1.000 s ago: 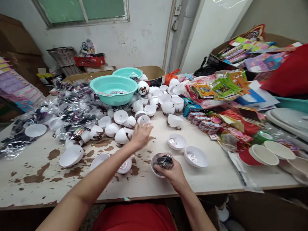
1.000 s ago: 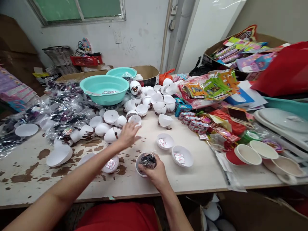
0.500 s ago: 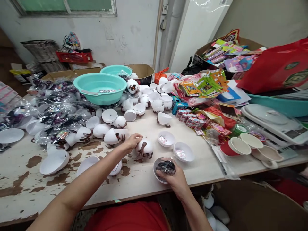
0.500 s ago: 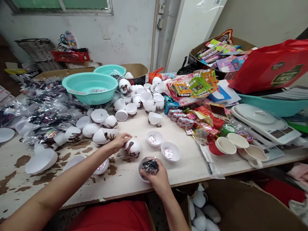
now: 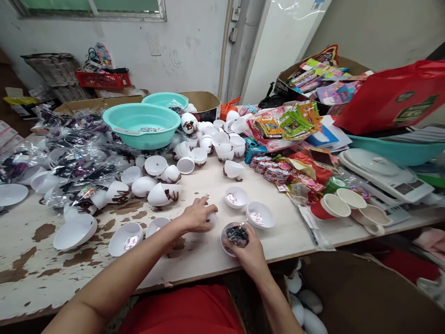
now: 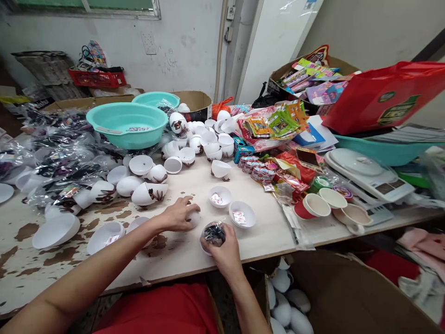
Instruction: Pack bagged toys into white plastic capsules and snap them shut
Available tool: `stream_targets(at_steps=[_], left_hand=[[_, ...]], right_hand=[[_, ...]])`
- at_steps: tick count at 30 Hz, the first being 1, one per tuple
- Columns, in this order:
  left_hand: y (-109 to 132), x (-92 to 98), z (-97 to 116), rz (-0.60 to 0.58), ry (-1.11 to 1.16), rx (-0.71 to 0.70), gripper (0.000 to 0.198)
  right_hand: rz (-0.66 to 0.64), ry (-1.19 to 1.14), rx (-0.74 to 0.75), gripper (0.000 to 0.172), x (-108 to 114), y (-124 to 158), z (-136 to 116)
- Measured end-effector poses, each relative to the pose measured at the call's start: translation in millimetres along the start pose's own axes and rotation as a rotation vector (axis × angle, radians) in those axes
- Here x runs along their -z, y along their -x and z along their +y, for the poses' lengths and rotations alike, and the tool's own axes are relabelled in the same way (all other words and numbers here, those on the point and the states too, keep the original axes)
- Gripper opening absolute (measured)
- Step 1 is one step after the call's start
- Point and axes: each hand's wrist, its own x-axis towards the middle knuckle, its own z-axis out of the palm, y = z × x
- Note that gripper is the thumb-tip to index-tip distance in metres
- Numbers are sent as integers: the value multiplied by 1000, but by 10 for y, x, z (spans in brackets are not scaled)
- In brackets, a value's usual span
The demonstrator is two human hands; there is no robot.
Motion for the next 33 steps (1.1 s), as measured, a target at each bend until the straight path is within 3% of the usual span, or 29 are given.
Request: stream_targets(at_steps=[2, 4, 6, 8, 10, 13, 15, 17, 19, 21, 26, 29, 33], left_hand=[[19, -45, -8, 39, -18, -6, 66], [21, -98, 7, 123, -2, 109, 76], [19, -118, 29, 180, 14, 220, 72], [50, -70, 49, 188, 51, 245, 61], [141, 35, 79, 205, 215, 163, 54], [355, 183, 179, 238, 501, -100, 59], [474, 202, 261, 183, 520, -250, 61], [532, 153, 305, 78, 505, -261, 59], [541, 78, 289, 1, 548, -172, 57], [539, 13, 230, 1, 624, -81, 58], [612, -31, 158, 121, 906, 6, 71], [686, 14, 193, 151, 814, -55, 70], [784, 116, 188, 109, 610, -237, 65]], right_hand=[[12, 36, 27, 47, -9, 1, 4], [15, 69, 44, 46, -17, 3, 15], [13, 98, 57, 45, -16, 6, 22], [10, 120, 66, 46, -1, 12, 11], [4, 139, 66, 45, 16, 21, -22], [-42, 171, 39, 42, 3, 42, -106], [-94, 161, 0, 46, -43, 60, -166], [-154, 140, -29, 51, -95, 80, -214], [-216, 104, -38, 51, -116, 96, -246], [-324, -23, -66, 54, -85, 103, -264], [-512, -649, -281, 87, 72, 78, -272], [-576, -828, -341, 83, 77, 82, -278], [-506, -826, -334, 91, 49, 131, -318]])
